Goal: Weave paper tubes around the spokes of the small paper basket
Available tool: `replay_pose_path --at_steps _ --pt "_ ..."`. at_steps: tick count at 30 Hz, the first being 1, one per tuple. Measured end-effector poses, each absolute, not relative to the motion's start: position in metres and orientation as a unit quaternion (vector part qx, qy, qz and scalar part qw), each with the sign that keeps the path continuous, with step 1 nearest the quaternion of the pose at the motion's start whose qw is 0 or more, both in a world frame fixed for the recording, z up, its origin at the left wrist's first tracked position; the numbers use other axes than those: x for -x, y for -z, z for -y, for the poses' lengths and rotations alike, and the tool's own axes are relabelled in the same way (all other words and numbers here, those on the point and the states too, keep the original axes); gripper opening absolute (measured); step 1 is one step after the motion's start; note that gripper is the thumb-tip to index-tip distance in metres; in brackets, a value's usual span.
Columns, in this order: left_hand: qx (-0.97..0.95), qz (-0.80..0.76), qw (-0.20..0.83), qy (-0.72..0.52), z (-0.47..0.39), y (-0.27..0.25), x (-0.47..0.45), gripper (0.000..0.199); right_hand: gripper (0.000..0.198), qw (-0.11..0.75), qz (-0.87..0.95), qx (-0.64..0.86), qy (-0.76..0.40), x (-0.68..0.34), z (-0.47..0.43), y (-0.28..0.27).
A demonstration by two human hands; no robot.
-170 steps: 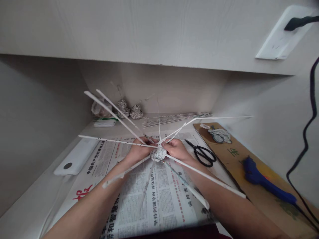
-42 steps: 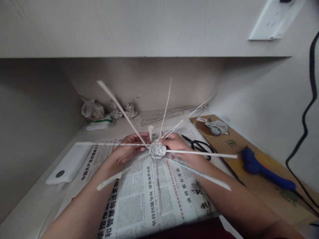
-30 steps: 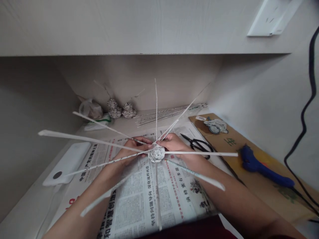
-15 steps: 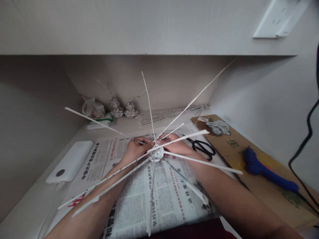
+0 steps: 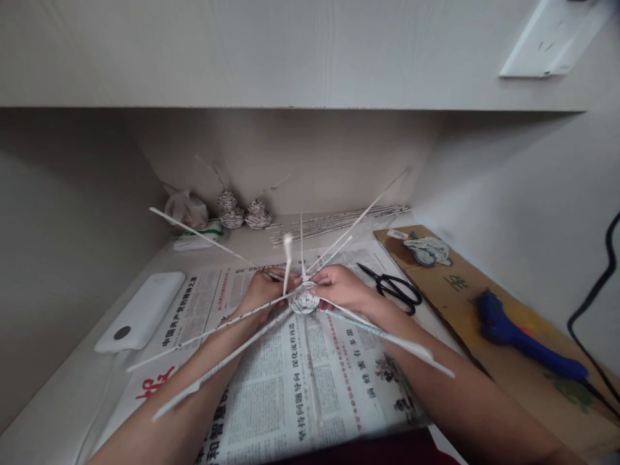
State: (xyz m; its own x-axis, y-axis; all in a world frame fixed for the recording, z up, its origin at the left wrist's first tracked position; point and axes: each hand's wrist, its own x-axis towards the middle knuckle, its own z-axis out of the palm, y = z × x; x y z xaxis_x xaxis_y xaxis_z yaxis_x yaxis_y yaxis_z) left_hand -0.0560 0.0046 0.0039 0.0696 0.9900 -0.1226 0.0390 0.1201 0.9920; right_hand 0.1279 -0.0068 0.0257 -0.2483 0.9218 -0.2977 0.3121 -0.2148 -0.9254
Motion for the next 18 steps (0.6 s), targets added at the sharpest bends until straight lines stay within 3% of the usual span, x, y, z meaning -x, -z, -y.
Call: replay_pose_path --at_steps 18 --pt "-0.543 -0.477 0.548 -0.421 -0.012 0.008 0.061 0.032 0.007 0.274 0.602 0.507 -0.552 -0.127 0.006 -0.018"
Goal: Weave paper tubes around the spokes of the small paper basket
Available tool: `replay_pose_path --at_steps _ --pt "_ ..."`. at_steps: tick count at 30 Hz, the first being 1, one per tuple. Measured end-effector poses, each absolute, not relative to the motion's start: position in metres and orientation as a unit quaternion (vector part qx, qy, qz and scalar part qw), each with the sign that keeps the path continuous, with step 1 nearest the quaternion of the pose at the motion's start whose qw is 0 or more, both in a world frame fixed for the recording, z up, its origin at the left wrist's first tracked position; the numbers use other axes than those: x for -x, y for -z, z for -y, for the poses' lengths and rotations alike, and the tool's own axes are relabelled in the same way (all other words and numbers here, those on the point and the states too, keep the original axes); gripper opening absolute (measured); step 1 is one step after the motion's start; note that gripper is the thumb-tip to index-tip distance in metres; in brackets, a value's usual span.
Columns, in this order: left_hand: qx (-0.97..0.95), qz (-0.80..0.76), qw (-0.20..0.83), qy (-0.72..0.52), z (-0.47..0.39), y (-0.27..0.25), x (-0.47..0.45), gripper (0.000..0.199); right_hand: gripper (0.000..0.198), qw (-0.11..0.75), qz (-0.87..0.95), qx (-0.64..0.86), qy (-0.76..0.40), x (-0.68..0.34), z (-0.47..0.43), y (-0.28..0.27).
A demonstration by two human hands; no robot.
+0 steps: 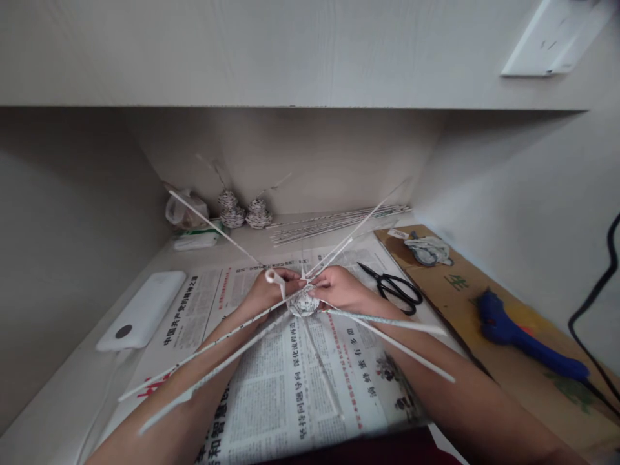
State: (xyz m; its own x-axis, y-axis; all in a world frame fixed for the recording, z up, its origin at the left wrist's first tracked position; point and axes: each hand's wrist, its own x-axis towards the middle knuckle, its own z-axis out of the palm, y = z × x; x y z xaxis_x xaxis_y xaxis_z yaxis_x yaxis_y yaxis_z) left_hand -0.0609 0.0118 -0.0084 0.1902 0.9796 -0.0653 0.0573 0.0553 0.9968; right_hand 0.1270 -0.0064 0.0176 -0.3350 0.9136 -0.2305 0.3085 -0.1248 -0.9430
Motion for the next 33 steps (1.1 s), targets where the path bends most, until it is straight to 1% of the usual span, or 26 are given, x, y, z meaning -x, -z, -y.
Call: replay_pose_path --at_steps 3,6,9,11,13,17,19,23,26,30,33 --pt "-0.571 -0.476 0.523 -0.416 -0.012 0.006 0.062 0.032 0.003 0.292 0.605 0.46 -0.581 -0.13 0.005 -0.013" --pt "-0.591 -0.474 0.507 -0.41 -0.01 0.001 0.062 0.034 0.014 0.301 0.586 0.441 -0.61 -0.131 0.005 -0.013" --pt "-0.58 -0.474 0.51 -0.423 -0.009 -0.001 0.06 0.037 0.026 0.307 0.544 0.466 -0.626 -0.13 0.006 -0.016" --pt "-0.56 -0.475 0.524 -0.431 -0.008 -0.001 0.059 0.037 0.034 0.338 0.505 0.482 -0.631 -0.129 0.006 -0.018" --pt "-0.552 -0.481 0.527 -0.431 -0.008 -0.001 0.058 0.036 0.037 0.367 0.461 0.487 -0.644 -0.127 0.005 -0.018" --pt "-0.567 -0.472 0.521 -0.429 -0.008 -0.003 0.058 0.033 0.024 0.373 0.412 0.462 -0.691 -0.124 0.002 -0.019" --pt "-0.574 -0.461 0.522 -0.43 -0.008 -0.004 0.058 0.033 0.018 0.387 0.406 0.472 -0.681 -0.121 0.003 -0.018" --pt "-0.597 -0.456 0.509 -0.42 -0.007 -0.004 0.057 0.035 0.022 0.422 0.428 0.507 -0.618 -0.115 0.006 -0.012" --pt "-0.6 -0.468 0.504 -0.409 -0.008 -0.003 0.057 0.036 0.024 0.444 0.424 0.517 -0.597 -0.113 0.006 -0.007" --pt "-0.615 -0.478 0.482 -0.402 -0.011 0.002 0.059 0.036 0.02 0.44 0.426 0.534 -0.583 -0.114 0.003 0.0" --pt "-0.615 -0.476 0.485 -0.4 -0.012 0.005 0.059 0.037 0.019 0.443 0.455 0.529 -0.563 -0.116 0.0 0.006"
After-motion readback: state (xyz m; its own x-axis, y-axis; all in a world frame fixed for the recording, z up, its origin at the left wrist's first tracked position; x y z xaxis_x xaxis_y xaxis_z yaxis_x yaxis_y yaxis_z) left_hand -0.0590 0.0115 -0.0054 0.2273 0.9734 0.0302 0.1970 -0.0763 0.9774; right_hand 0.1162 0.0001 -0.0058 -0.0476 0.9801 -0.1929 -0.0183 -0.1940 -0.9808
